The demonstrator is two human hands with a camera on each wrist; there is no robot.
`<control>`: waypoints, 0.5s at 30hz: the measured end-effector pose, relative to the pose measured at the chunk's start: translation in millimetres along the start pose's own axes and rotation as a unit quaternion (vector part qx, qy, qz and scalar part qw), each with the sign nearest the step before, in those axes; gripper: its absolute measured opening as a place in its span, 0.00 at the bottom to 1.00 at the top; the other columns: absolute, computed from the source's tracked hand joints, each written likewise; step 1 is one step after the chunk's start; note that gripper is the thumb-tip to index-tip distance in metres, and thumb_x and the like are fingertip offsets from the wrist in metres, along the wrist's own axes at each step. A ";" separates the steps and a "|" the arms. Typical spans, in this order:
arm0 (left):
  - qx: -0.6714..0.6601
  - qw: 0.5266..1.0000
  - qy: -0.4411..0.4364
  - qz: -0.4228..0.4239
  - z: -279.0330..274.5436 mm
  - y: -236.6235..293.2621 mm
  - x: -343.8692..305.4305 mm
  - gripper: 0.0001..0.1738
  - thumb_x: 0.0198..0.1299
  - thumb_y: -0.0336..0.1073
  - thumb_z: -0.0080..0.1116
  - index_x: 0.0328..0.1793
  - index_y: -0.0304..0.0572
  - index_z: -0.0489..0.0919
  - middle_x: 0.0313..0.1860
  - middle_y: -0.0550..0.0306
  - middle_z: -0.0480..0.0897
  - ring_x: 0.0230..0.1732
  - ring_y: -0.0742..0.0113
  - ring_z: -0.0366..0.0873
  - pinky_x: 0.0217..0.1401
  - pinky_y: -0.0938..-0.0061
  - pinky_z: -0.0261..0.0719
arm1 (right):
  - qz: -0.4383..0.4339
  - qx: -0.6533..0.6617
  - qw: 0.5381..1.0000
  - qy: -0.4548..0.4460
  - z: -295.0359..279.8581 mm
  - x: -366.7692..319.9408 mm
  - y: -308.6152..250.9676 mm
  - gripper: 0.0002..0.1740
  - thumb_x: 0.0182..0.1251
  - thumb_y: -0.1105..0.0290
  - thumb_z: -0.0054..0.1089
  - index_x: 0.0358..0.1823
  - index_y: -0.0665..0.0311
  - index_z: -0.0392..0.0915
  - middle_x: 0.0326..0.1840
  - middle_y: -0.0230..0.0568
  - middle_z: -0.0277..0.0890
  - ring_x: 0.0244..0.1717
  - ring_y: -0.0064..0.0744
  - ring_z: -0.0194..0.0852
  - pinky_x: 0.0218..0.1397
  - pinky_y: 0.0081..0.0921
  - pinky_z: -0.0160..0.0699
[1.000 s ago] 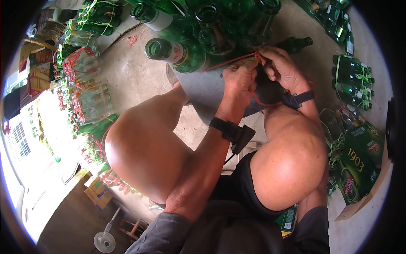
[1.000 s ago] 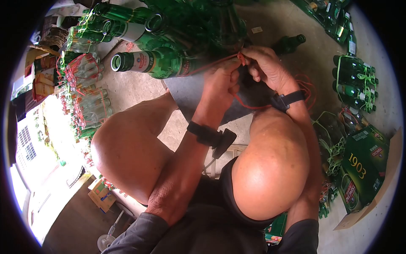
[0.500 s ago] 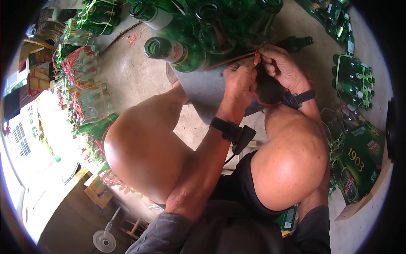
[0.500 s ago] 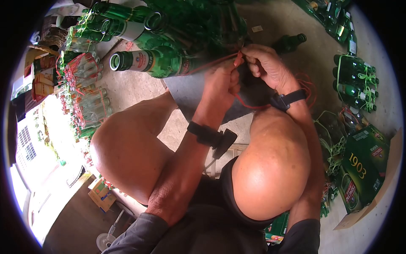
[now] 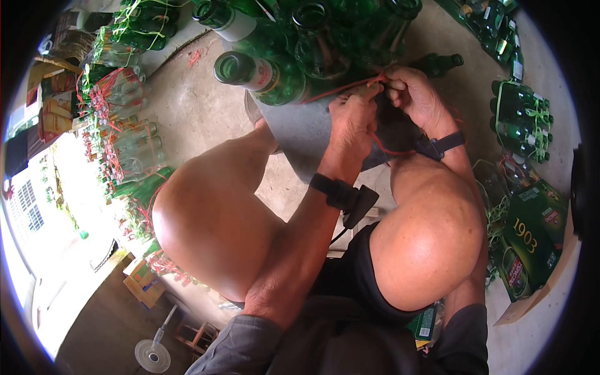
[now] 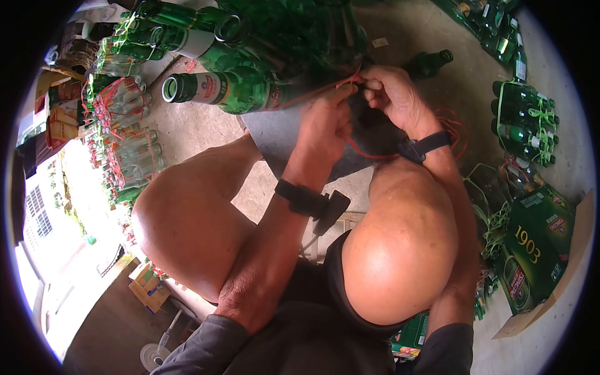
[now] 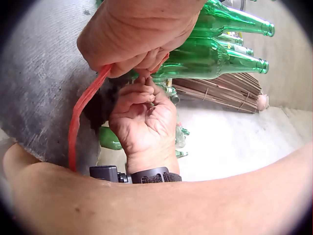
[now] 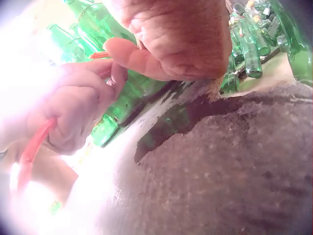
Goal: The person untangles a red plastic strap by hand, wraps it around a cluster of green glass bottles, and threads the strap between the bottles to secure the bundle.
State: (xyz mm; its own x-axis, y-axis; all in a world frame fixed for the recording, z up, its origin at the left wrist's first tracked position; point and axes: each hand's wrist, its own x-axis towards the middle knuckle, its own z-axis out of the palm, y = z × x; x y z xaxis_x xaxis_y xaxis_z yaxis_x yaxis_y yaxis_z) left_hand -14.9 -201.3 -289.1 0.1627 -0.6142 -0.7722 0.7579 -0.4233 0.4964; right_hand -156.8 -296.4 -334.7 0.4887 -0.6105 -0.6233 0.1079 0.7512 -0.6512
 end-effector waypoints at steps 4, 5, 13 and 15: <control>-0.001 1.000 0.002 -0.001 0.5 2.5 -1.0 0.06 0.66 0.33 0.64 0.45 0.41 0.82 0.16 0.75 0.58 0.14 0.81 0.50 0.18 0.77 0.45 | -0.018 -0.016 1.000 0.001 1.8 -0.9 0.9 0.09 0.69 0.66 0.64 0.36 0.63 0.83 0.23 0.23 0.68 0.24 0.19 0.69 0.26 0.20 0.67; -0.001 1.000 0.006 -0.008 1.1 3.4 -1.1 0.05 0.66 0.33 0.64 0.45 0.41 0.82 0.16 0.75 0.58 0.14 0.81 0.50 0.18 0.77 0.45 | -0.034 -0.021 0.999 0.008 3.2 -2.2 1.6 0.08 0.69 0.66 0.64 0.35 0.63 0.83 0.23 0.24 0.70 0.23 0.19 0.69 0.26 0.20 0.67; -0.023 1.000 0.012 0.013 -1.8 1.7 6.3 0.02 0.62 0.30 0.66 0.39 0.40 0.84 0.16 0.73 0.64 0.14 0.80 0.52 0.17 0.76 0.47 | -0.104 -0.085 0.990 0.046 14.0 -4.0 3.6 0.09 0.69 0.65 0.64 0.33 0.62 0.81 0.24 0.26 0.71 0.21 0.18 0.65 0.22 0.21 0.61; -0.029 0.999 0.015 0.007 -1.6 2.7 5.2 0.02 0.61 0.29 0.67 0.37 0.41 0.84 0.16 0.73 0.65 0.14 0.79 0.53 0.17 0.75 0.47 | -0.113 -0.092 0.988 0.053 14.8 -4.0 3.5 0.09 0.69 0.65 0.63 0.33 0.63 0.81 0.24 0.26 0.70 0.20 0.17 0.64 0.22 0.21 0.60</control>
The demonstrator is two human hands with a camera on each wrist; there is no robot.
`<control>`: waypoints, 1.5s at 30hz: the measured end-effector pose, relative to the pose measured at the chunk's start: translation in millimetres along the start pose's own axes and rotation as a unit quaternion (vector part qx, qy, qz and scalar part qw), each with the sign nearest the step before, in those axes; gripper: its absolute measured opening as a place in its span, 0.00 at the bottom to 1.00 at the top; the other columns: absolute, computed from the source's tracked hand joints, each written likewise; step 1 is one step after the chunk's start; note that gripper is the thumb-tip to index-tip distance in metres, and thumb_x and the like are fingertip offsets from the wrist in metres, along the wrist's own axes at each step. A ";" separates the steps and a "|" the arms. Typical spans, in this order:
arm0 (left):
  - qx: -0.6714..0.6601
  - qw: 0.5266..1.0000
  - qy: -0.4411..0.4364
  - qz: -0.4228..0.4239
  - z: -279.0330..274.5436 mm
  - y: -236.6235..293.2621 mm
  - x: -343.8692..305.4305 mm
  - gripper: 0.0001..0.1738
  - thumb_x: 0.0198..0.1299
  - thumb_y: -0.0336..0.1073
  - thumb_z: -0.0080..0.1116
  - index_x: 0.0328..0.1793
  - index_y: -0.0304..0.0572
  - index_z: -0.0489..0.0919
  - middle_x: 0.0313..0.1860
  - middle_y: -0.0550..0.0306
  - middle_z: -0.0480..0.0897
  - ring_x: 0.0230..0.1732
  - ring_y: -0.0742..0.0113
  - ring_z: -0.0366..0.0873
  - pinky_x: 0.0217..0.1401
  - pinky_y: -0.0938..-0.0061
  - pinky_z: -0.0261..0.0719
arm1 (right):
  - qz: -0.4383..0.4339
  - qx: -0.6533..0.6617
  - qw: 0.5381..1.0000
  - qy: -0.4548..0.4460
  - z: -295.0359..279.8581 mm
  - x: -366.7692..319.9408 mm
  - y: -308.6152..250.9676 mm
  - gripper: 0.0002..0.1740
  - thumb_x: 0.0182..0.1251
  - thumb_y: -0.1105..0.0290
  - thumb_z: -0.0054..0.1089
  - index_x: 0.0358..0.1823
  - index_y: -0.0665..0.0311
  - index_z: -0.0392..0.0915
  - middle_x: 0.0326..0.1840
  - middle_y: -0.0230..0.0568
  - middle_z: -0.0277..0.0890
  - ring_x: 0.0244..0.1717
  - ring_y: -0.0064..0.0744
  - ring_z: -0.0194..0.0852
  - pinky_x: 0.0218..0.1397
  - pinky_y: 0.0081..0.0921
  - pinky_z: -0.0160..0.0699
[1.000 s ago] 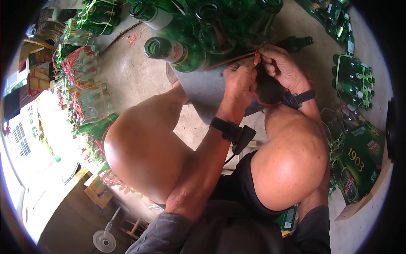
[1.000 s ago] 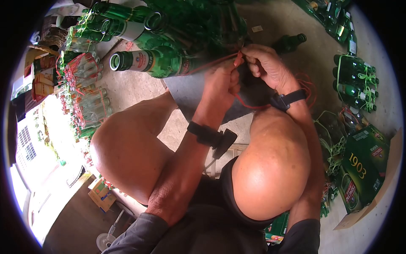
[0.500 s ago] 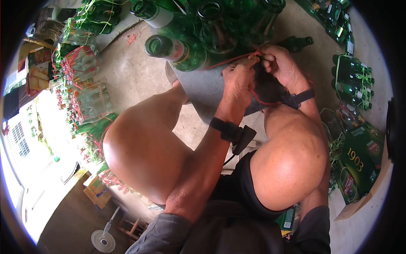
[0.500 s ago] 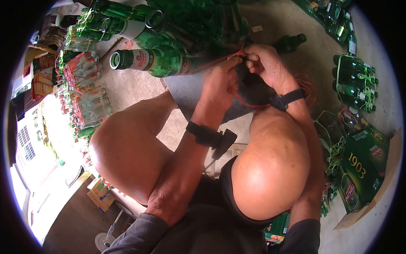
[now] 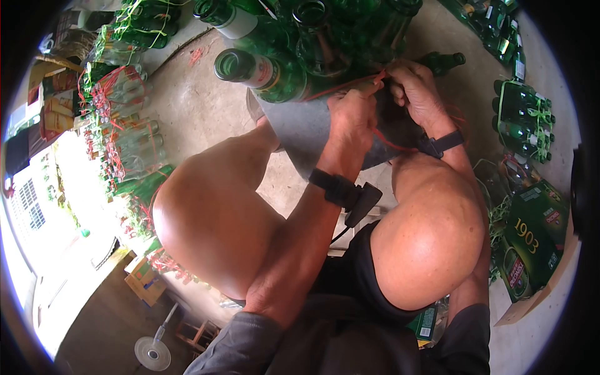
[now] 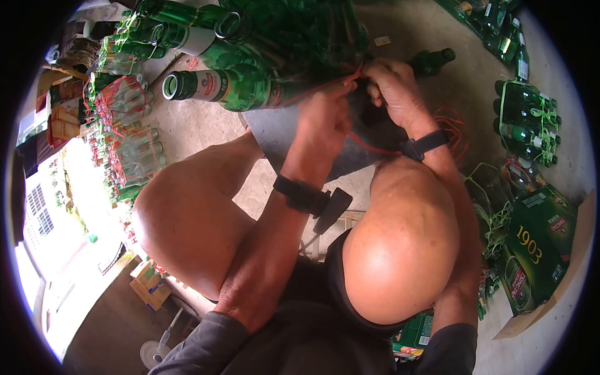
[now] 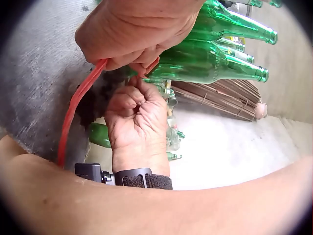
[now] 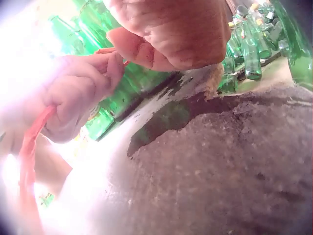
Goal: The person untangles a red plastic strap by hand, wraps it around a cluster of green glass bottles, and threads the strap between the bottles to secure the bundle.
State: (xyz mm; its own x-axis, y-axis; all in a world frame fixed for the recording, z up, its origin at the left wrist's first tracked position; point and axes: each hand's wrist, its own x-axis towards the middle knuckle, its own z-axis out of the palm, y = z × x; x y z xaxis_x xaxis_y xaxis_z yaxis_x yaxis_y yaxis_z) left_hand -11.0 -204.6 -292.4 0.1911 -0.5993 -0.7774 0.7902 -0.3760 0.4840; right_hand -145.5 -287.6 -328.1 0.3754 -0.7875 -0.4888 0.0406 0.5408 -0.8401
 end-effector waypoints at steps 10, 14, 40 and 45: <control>0.010 1.000 -0.002 0.024 -2.9 -4.1 3.5 0.02 0.61 0.30 0.66 0.36 0.42 0.83 0.17 0.73 0.65 0.15 0.79 0.55 0.17 0.75 0.49 | -0.011 -0.004 1.000 -0.004 0.8 -0.5 -1.6 0.09 0.70 0.66 0.62 0.36 0.64 0.81 0.25 0.27 0.71 0.21 0.17 0.63 0.21 0.20 0.59; 0.025 0.999 -0.014 0.044 -5.7 -9.7 -3.6 0.05 0.63 0.33 0.65 0.38 0.41 0.83 0.18 0.72 0.66 0.16 0.80 0.56 0.18 0.76 0.52 | -0.010 0.012 1.000 -0.016 -0.8 -2.7 -3.0 0.10 0.72 0.64 0.62 0.39 0.65 0.81 0.25 0.26 0.70 0.21 0.16 0.63 0.21 0.20 0.59; 0.025 1.000 -0.016 0.008 -0.4 -18.8 -4.1 0.13 0.59 0.31 0.66 0.23 0.46 0.76 0.15 0.70 0.67 0.13 0.79 0.56 0.15 0.75 0.53 | 0.046 0.023 0.996 -0.078 -4.9 -10.9 1.2 0.07 0.75 0.69 0.62 0.38 0.64 0.82 0.27 0.24 0.71 0.18 0.11 0.57 0.18 0.15 0.48; 0.030 0.998 -0.045 0.025 -1.7 -26.0 -6.4 0.11 0.65 0.35 0.64 0.29 0.44 0.78 0.19 0.68 0.70 0.15 0.79 0.58 0.16 0.77 0.55 | 0.034 0.000 0.996 -0.087 -3.7 -10.5 -6.3 0.09 0.75 0.66 0.63 0.38 0.63 0.82 0.26 0.22 0.71 0.18 0.09 0.56 0.18 0.15 0.47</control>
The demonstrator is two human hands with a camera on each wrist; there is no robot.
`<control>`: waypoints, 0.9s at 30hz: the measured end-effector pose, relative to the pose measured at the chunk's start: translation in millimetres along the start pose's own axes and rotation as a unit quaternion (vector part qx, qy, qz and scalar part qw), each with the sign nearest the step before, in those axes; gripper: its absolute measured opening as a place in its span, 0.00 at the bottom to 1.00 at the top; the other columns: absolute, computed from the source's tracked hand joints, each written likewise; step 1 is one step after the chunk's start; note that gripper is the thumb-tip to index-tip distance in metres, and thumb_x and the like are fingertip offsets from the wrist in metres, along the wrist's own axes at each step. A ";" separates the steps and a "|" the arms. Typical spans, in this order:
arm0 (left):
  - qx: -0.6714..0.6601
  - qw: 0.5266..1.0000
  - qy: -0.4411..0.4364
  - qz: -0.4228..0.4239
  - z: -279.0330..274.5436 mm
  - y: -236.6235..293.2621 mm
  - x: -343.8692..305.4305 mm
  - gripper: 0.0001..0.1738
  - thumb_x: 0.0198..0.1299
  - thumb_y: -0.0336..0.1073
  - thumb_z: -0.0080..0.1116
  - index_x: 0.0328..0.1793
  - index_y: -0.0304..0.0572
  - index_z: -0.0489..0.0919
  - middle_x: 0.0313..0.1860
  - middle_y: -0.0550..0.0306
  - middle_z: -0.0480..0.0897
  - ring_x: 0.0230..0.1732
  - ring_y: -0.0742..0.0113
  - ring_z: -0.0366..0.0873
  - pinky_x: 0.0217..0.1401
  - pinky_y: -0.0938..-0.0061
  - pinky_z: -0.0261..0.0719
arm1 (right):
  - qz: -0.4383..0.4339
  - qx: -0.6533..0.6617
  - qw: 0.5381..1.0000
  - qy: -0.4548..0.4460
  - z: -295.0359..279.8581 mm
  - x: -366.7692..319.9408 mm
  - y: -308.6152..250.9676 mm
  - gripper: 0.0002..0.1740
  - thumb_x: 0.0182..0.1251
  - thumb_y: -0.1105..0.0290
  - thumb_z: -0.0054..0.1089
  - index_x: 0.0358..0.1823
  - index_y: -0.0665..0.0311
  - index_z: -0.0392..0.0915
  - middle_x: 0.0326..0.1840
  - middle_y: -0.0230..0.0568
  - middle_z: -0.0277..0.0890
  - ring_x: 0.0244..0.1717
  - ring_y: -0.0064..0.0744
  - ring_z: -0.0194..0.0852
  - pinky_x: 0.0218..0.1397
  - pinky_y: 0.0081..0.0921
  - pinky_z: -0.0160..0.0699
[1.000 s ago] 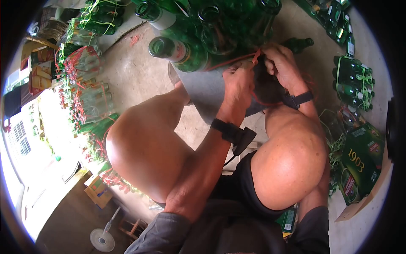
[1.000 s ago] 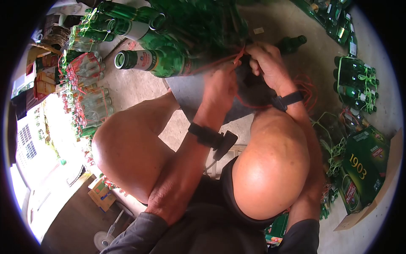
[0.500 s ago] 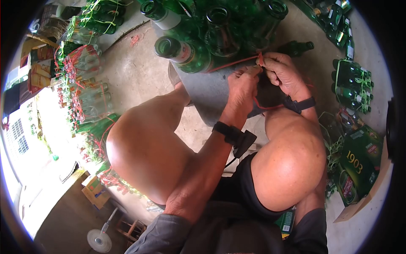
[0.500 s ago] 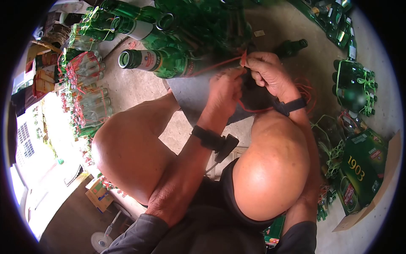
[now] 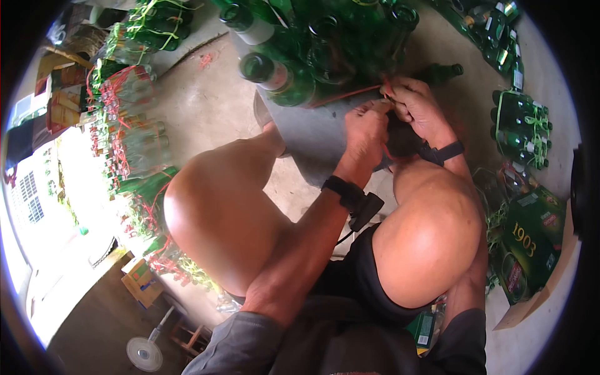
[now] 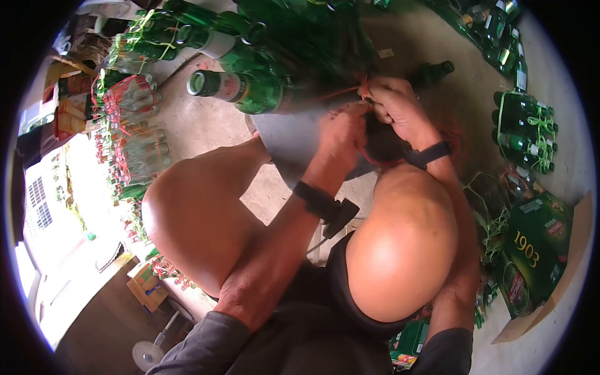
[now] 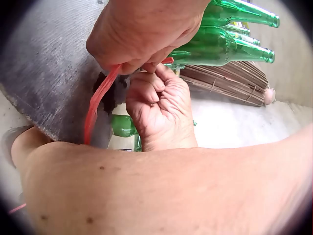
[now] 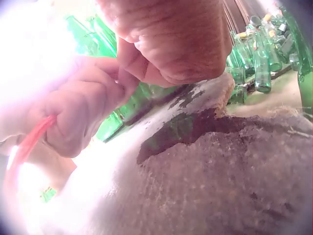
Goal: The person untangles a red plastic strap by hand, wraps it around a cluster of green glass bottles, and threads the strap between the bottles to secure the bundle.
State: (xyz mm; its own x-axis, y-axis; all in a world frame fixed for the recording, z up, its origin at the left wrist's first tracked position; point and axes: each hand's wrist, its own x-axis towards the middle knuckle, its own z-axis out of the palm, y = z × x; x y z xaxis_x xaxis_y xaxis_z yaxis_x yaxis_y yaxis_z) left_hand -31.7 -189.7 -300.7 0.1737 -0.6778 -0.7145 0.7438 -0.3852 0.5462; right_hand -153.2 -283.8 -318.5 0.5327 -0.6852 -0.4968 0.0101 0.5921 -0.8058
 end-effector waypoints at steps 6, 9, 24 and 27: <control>0.036 0.998 -0.045 0.007 -0.3 -5.7 -12.6 0.09 0.72 0.38 0.58 0.45 0.41 0.82 0.27 0.64 0.75 0.19 0.76 0.66 0.21 0.78 0.63 | 0.036 -0.108 0.993 -0.030 -8.0 -18.7 -15.0 0.15 0.75 0.56 0.66 0.35 0.58 0.81 0.25 0.19 0.70 0.19 0.08 0.57 0.19 0.14 0.49; 0.073 0.994 -0.074 0.038 -6.1 -7.3 -17.1 0.11 0.73 0.37 0.56 0.48 0.37 0.82 0.30 0.60 0.79 0.23 0.72 0.74 0.28 0.77 0.74 | 0.039 -0.167 0.985 -0.008 -15.6 -35.5 -32.4 0.14 0.75 0.57 0.65 0.35 0.58 0.81 0.25 0.19 0.69 0.21 0.08 0.59 0.20 0.14 0.52; 0.279 0.942 -0.155 0.105 0.6 51.3 -122.4 0.30 0.69 0.43 0.63 0.71 0.30 0.75 0.59 0.48 0.83 0.61 0.58 0.80 0.58 0.61 0.81 | -0.159 -0.273 0.948 0.040 -13.6 -199.0 -102.7 0.15 0.77 0.59 0.64 0.49 0.64 0.85 0.36 0.27 0.80 0.39 0.14 0.75 0.46 0.16 0.74; 0.266 0.943 -0.175 0.098 2.6 70.6 -128.5 0.29 0.71 0.43 0.62 0.72 0.31 0.74 0.60 0.46 0.84 0.60 0.58 0.82 0.59 0.61 0.82 | -0.184 -0.275 0.939 0.090 -3.7 -234.6 -97.7 0.15 0.79 0.60 0.61 0.51 0.66 0.84 0.39 0.27 0.82 0.44 0.17 0.76 0.52 0.19 0.75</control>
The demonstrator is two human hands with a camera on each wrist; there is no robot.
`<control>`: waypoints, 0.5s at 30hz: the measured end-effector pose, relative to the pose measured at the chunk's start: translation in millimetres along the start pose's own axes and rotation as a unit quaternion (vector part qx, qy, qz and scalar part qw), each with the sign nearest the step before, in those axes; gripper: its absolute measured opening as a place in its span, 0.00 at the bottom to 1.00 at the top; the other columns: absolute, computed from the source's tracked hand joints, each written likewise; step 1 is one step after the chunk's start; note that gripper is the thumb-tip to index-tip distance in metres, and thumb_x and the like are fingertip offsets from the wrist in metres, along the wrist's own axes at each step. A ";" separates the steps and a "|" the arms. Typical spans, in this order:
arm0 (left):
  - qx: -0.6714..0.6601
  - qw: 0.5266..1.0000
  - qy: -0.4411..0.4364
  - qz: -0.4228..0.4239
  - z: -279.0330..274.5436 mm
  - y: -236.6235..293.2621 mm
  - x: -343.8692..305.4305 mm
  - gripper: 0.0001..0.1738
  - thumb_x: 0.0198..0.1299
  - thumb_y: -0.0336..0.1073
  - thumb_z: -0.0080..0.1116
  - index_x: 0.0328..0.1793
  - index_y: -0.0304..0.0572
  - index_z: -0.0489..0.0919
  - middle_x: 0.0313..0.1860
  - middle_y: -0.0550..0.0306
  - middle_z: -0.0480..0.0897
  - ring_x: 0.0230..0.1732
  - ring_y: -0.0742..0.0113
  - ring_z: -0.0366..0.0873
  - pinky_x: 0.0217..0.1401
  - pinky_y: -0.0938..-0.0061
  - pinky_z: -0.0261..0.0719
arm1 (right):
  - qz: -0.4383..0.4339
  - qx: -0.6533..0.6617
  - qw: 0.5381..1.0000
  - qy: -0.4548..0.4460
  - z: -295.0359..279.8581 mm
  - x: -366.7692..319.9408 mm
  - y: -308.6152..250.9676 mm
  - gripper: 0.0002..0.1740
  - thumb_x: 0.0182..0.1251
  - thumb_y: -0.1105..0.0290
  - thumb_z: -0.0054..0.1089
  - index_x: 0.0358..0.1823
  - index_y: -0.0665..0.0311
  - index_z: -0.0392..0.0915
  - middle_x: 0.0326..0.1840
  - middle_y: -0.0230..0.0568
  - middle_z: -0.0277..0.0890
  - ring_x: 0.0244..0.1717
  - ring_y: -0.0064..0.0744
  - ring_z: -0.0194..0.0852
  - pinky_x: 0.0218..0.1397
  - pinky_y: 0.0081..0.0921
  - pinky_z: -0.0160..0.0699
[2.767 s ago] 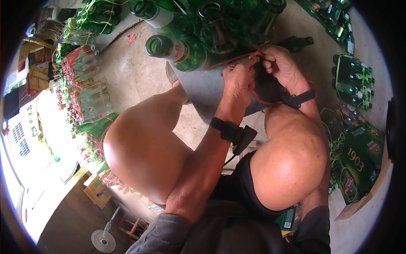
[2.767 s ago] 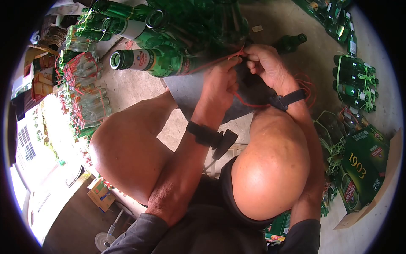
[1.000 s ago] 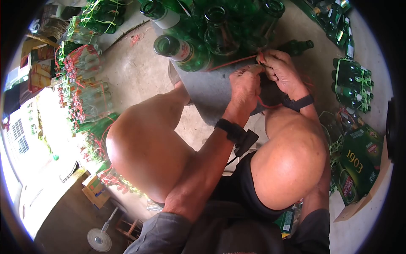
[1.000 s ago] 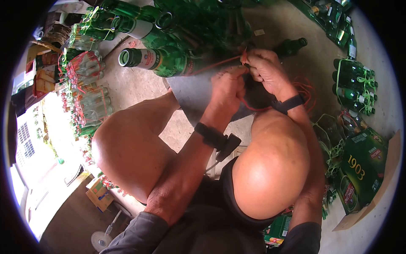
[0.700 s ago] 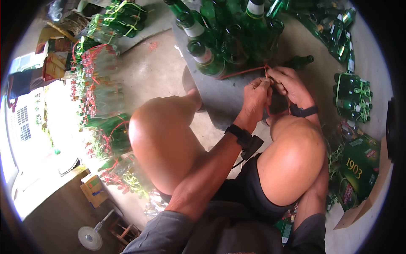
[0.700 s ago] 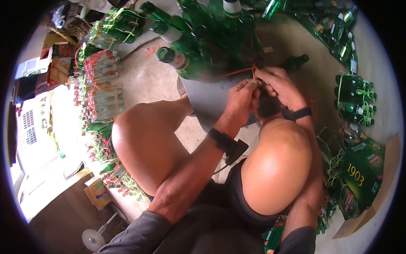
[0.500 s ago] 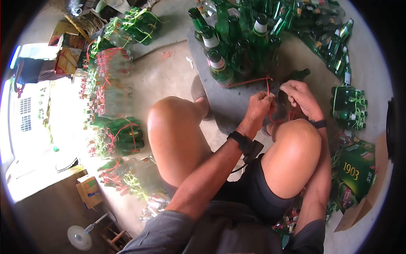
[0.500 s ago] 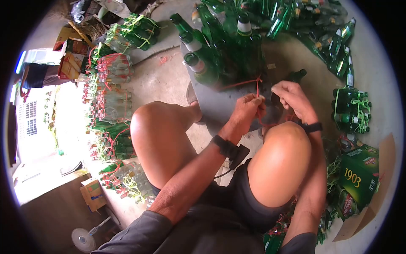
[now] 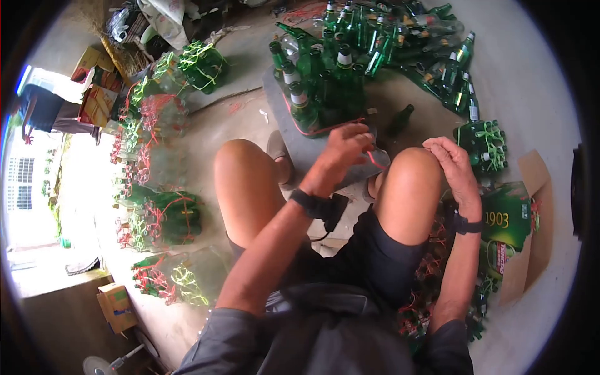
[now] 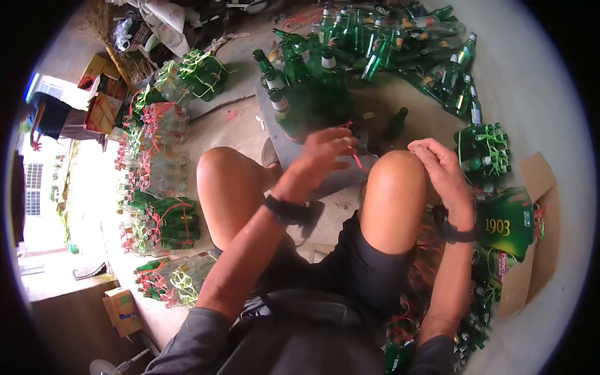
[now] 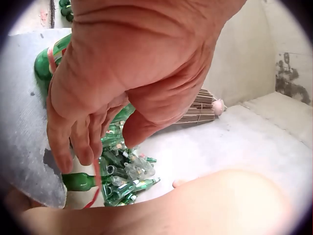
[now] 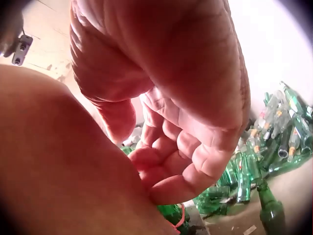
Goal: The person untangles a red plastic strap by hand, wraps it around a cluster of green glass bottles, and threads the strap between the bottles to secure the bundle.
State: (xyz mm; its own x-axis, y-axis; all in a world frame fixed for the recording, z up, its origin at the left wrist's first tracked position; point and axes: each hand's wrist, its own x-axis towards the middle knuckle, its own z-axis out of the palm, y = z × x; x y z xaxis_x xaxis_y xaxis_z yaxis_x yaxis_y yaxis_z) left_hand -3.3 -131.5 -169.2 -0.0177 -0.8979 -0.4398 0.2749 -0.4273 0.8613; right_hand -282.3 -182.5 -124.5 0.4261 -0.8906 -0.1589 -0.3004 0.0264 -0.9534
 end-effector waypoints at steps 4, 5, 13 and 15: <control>-0.027 0.998 -0.015 0.062 -15.6 50.2 -32.9 0.26 0.73 0.41 0.61 0.70 0.32 0.75 0.57 0.48 0.86 0.55 0.60 0.84 0.58 0.63 0.83 | -0.049 -0.075 0.994 0.068 13.2 -33.6 -13.7 0.15 0.80 0.63 0.58 0.54 0.69 0.81 0.46 0.34 0.81 0.51 0.25 0.78 0.58 0.23 0.75; -0.036 0.995 -0.014 0.091 -22.7 60.0 -39.7 0.25 0.73 0.40 0.61 0.69 0.32 0.76 0.56 0.50 0.86 0.53 0.60 0.85 0.57 0.63 0.84 | -0.064 -0.083 0.990 0.091 18.7 -40.9 -17.3 0.17 0.80 0.62 0.59 0.56 0.70 0.80 0.50 0.36 0.79 0.53 0.27 0.77 0.60 0.24 0.74; -0.015 0.978 0.081 0.190 -87.8 114.9 -103.3 0.18 0.75 0.38 0.59 0.61 0.30 0.82 0.45 0.53 0.86 0.43 0.68 0.84 0.50 0.73 0.83 | -0.135 -0.252 0.949 0.129 43.1 -63.4 -35.1 0.30 0.74 0.63 0.61 0.71 0.71 0.67 0.63 0.55 0.69 0.66 0.53 0.70 0.72 0.41 0.68; 0.025 0.972 0.105 0.208 -104.0 113.0 -109.2 0.17 0.76 0.37 0.59 0.60 0.31 0.83 0.44 0.54 0.87 0.41 0.71 0.83 0.47 0.77 0.83 | -0.132 -0.249 0.949 0.139 45.3 -62.7 -34.5 0.31 0.74 0.63 0.61 0.72 0.71 0.67 0.64 0.55 0.69 0.67 0.52 0.69 0.73 0.41 0.67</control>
State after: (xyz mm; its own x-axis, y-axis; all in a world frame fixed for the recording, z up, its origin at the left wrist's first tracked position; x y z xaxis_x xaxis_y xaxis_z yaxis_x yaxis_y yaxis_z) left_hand 129.7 -70.7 -50.4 0.2822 -0.9552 -0.0887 0.1694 -0.0414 0.9847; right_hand -260.0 -107.0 -93.2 0.3216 -0.9235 0.2091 -0.6095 -0.3709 -0.7006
